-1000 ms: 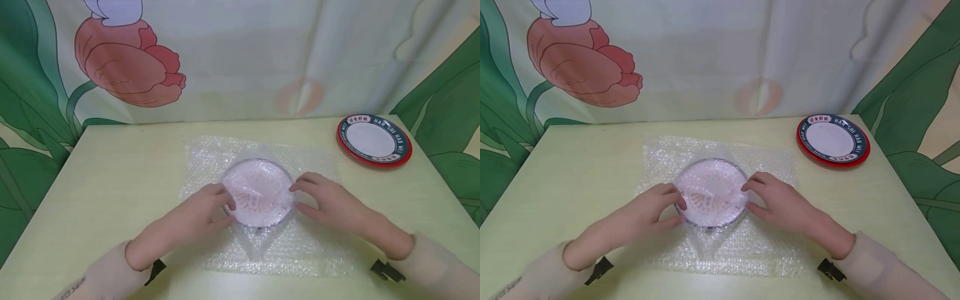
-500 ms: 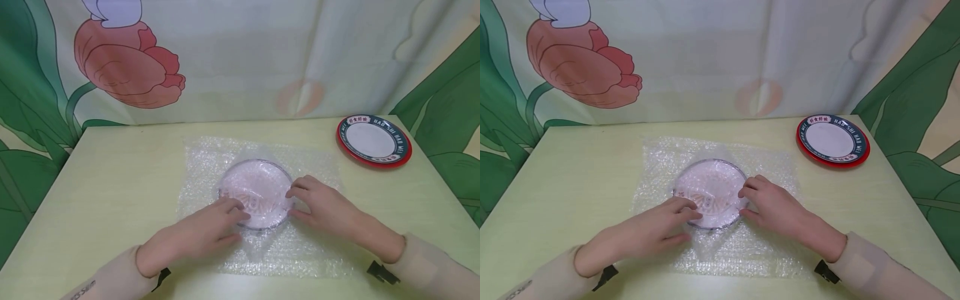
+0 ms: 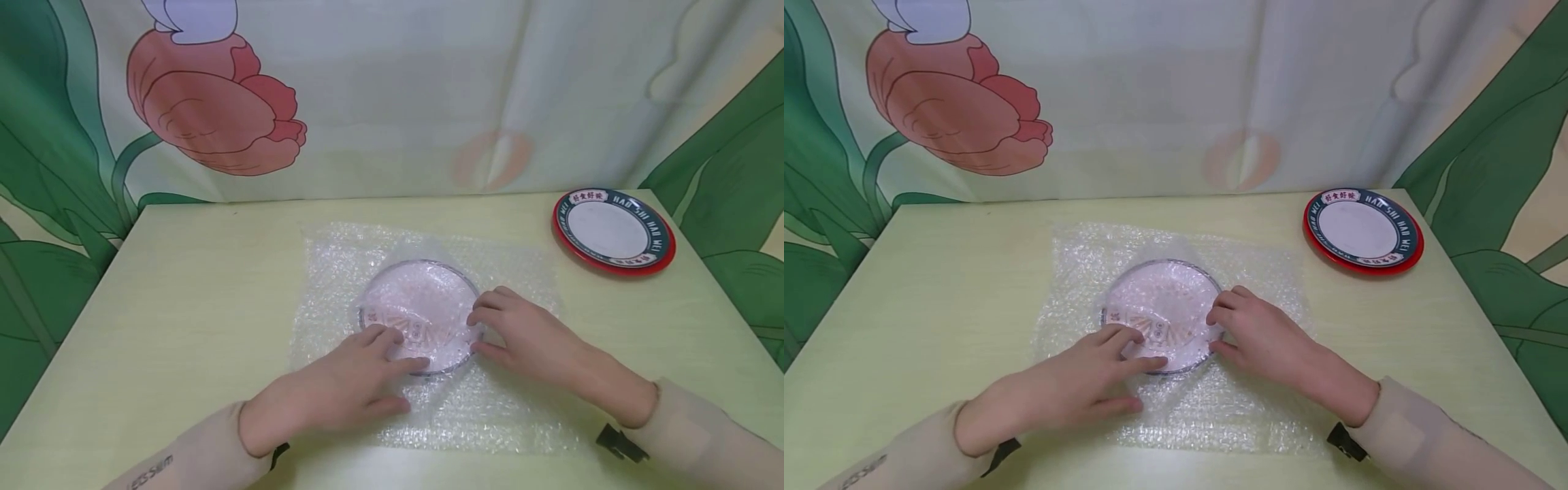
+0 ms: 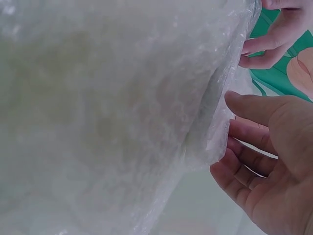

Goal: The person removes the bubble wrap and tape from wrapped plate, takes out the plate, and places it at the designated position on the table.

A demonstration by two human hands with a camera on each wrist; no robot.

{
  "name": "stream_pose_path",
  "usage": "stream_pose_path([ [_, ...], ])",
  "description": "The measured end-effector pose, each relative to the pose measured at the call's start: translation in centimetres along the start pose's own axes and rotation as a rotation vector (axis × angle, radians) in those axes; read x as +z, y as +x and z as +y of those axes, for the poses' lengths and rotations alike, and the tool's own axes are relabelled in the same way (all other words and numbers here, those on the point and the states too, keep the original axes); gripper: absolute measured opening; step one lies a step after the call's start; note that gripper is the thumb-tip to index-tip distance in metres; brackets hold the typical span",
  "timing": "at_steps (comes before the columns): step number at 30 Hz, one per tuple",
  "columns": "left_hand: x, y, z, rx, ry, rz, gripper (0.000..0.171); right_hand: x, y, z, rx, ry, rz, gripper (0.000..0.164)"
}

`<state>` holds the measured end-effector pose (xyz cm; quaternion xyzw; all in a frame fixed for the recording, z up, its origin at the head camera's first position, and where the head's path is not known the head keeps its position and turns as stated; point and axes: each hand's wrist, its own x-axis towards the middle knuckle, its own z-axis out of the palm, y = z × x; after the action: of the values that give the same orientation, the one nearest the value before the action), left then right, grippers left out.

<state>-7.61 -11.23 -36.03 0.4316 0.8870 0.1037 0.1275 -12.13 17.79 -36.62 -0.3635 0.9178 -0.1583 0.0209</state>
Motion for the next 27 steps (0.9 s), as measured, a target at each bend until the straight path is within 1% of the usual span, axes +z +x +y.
stream_pose_path([
  [5,0.1,0.1,0.5,-0.057,-0.042,-0.022,0.056,0.0,0.2,0.2,0.009,0.0,-0.024,0.025],
  [7,0.2,0.2,0.7,-0.069,-0.049,-0.028,0.058,-0.1,0.3,0.2,0.015,-0.002,-0.033,0.024],
  [10,0.2,0.5,0.9,-0.071,-0.04,-0.041,0.06,-0.1,0.5,0.2,0.024,-0.007,-0.046,0.022],
  [16,0.2,0.9,1.2,-0.063,0.006,-0.064,0.062,0.0,0.7,0.2,0.034,-0.023,-0.064,0.02],
  [20,0.2,1.0,1.2,-0.06,0.03,-0.063,0.062,0.1,0.7,0.2,0.001,-0.041,-0.049,0.017],
  [24,0.2,1.2,1.1,-0.065,0.031,-0.066,0.062,0.2,0.8,0.2,-0.047,-0.059,-0.011,0.013],
  [27,0.2,1.2,1.1,-0.067,0.027,-0.068,0.061,0.3,0.8,0.0,-0.063,-0.074,0.012,0.011],
])
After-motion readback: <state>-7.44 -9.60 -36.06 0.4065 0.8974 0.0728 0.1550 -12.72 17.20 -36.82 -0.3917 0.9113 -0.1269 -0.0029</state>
